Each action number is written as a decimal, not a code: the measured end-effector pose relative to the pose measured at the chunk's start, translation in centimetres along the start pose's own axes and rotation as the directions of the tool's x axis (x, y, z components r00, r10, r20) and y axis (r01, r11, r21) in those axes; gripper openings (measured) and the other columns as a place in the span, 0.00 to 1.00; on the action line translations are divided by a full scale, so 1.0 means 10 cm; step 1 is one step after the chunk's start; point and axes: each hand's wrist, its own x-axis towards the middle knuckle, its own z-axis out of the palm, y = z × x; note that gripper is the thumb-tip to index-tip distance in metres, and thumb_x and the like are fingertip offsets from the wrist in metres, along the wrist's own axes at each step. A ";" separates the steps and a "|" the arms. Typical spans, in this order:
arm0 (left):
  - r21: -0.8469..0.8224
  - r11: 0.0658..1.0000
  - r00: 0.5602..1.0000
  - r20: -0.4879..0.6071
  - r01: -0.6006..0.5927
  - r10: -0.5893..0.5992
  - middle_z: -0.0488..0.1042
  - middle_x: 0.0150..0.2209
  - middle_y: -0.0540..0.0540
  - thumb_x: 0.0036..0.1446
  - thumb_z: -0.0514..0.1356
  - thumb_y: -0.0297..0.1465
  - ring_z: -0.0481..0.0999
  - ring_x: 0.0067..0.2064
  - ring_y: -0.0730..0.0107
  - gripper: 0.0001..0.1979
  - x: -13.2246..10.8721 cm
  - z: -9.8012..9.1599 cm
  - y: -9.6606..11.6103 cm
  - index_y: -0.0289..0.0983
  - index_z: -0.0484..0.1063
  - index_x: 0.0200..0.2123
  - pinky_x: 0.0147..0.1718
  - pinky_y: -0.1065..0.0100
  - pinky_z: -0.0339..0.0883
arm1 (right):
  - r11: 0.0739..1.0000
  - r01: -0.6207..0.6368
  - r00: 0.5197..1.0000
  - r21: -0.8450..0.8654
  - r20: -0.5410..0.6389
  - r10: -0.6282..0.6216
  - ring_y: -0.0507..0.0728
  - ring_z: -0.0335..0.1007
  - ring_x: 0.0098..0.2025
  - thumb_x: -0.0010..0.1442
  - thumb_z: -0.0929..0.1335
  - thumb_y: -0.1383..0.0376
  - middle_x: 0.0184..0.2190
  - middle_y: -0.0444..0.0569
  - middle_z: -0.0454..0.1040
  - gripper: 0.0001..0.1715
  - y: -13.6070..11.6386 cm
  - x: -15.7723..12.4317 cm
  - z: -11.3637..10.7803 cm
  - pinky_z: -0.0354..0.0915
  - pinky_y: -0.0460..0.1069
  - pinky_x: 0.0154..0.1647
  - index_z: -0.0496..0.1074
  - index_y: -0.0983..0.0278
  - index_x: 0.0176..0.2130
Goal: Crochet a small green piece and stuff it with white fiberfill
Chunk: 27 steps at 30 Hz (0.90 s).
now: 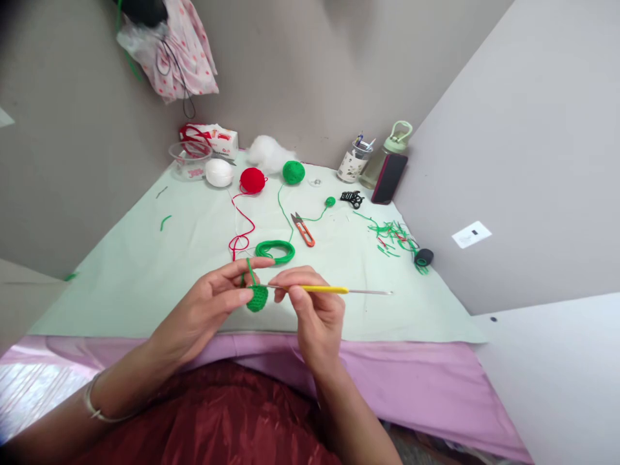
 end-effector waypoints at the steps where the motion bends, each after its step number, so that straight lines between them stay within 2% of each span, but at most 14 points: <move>1: 0.034 0.999 1.000 0.004 -0.014 0.014 0.69 0.36 0.50 0.60 0.71 0.35 0.69 0.41 0.69 0.19 -0.01 0.01 -0.02 0.44 0.82 0.54 0.46 0.67 0.64 | 1.000 -0.011 1.000 -0.006 0.019 0.011 0.57 0.77 0.38 0.72 0.68 0.63 0.37 0.48 0.83 0.11 0.01 0.00 0.01 0.73 0.54 0.38 0.82 0.55 0.42; 3: 0.079 0.997 1.000 -0.007 -0.026 0.027 0.70 0.37 0.50 0.59 0.72 0.35 0.70 0.44 0.67 0.21 -0.01 0.04 -0.04 0.45 0.81 0.56 0.48 0.66 0.65 | 0.999 -0.025 0.999 -0.046 0.039 0.026 0.59 0.79 0.42 0.72 0.69 0.62 0.38 0.49 0.83 0.10 0.04 -0.02 0.01 0.75 0.55 0.41 0.83 0.55 0.43; 6: 0.083 0.996 0.999 -0.035 -0.026 0.029 0.72 0.39 0.49 0.57 0.73 0.34 0.71 0.45 0.66 0.26 -0.01 0.06 -0.04 0.45 0.78 0.59 0.49 0.65 0.66 | 0.998 -0.044 0.998 -0.053 0.040 0.046 0.59 0.79 0.40 0.71 0.69 0.61 0.36 0.49 0.83 0.10 0.04 -0.04 0.01 0.75 0.55 0.41 0.83 0.56 0.43; 10: -0.010 0.999 0.999 0.032 0.035 -0.035 0.73 0.37 0.50 0.57 0.71 0.32 0.71 0.41 0.67 0.28 0.01 0.05 0.01 0.44 0.76 0.62 0.47 0.63 0.65 | 0.991 -0.099 0.995 0.091 0.034 0.096 0.55 0.77 0.33 0.72 0.69 0.61 0.34 0.47 0.82 0.10 0.01 0.01 -0.01 0.74 0.52 0.37 0.83 0.57 0.41; 14: -0.109 0.986 0.984 0.137 0.128 -0.113 0.72 0.35 0.49 0.53 0.70 0.33 0.67 0.37 0.68 0.25 0.01 0.02 0.04 0.40 0.80 0.57 0.42 0.64 0.63 | 0.940 -0.248 0.967 0.235 0.005 0.254 0.52 0.71 0.26 0.68 0.72 0.56 0.28 0.45 0.78 0.13 0.02 0.08 -0.02 0.71 0.49 0.30 0.80 0.60 0.35; 16: -0.120 0.986 0.988 0.124 0.113 -0.098 0.72 0.36 0.49 0.54 0.70 0.33 0.68 0.38 0.68 0.24 0.01 0.03 0.02 0.40 0.80 0.56 0.43 0.65 0.63 | 0.912 -0.304 0.950 0.275 0.014 0.312 0.51 0.69 0.24 0.67 0.73 0.54 0.27 0.44 0.77 0.14 0.04 0.08 -0.02 0.69 0.48 0.28 0.78 0.60 0.34; 17: -0.103 0.991 0.992 0.098 0.087 -0.077 0.72 0.37 0.49 0.55 0.70 0.33 0.69 0.39 0.67 0.24 0.01 0.03 0.00 0.40 0.80 0.56 0.44 0.65 0.64 | 0.911 -0.304 0.950 0.279 0.017 0.312 0.51 0.68 0.24 0.68 0.72 0.54 0.27 0.44 0.77 0.14 0.05 0.06 -0.01 0.69 0.48 0.28 0.79 0.59 0.35; 19: -0.038 0.999 0.999 0.047 0.025 -0.023 0.74 0.39 0.49 0.58 0.69 0.32 0.71 0.43 0.66 0.24 0.00 0.05 -0.05 0.43 0.78 0.59 0.49 0.64 0.64 | 0.949 -0.232 0.972 0.215 0.014 0.234 0.53 0.72 0.29 0.69 0.71 0.56 0.31 0.45 0.80 0.11 0.07 0.02 0.01 0.70 0.50 0.32 0.80 0.58 0.37; 21: 0.033 0.999 0.999 0.019 -0.037 0.037 0.75 0.41 0.49 0.60 0.69 0.32 0.73 0.48 0.65 0.24 -0.01 0.07 -0.10 0.45 0.76 0.60 0.54 0.64 0.64 | 0.992 -0.106 0.994 0.063 0.025 0.104 0.56 0.77 0.38 0.71 0.70 0.59 0.37 0.47 0.83 0.09 0.08 -0.03 0.04 0.72 0.53 0.40 0.83 0.56 0.41; 23: 0.083 0.995 0.998 0.016 -0.062 0.061 0.77 0.44 0.48 0.61 0.70 0.33 0.73 0.51 0.64 0.24 -0.02 0.06 -0.12 0.46 0.76 0.60 0.56 0.64 0.64 | 0.998 -0.018 0.999 -0.060 0.040 0.020 0.59 0.78 0.45 0.71 0.70 0.61 0.40 0.49 0.85 0.10 0.08 -0.07 0.05 0.72 0.55 0.46 0.84 0.55 0.44; 25: 0.092 0.994 0.998 0.031 -0.064 0.062 0.78 0.46 0.48 0.63 0.69 0.36 0.74 0.53 0.63 0.21 -0.02 0.05 -0.12 0.46 0.77 0.59 0.57 0.63 0.64 | 0.997 -0.018 1.000 -0.070 0.009 0.019 0.59 0.78 0.43 0.72 0.69 0.61 0.40 0.49 0.85 0.10 0.08 -0.07 0.04 0.72 0.55 0.44 0.83 0.54 0.44; 27: 0.066 0.997 0.998 0.058 -0.044 0.040 0.78 0.45 0.47 0.66 0.66 0.38 0.74 0.52 0.62 0.19 -0.02 0.02 -0.09 0.45 0.78 0.59 0.57 0.62 0.64 | 0.998 -0.068 0.997 -0.008 -0.040 0.067 0.57 0.76 0.37 0.71 0.70 0.59 0.38 0.48 0.85 0.10 0.08 -0.06 0.04 0.72 0.53 0.38 0.83 0.55 0.42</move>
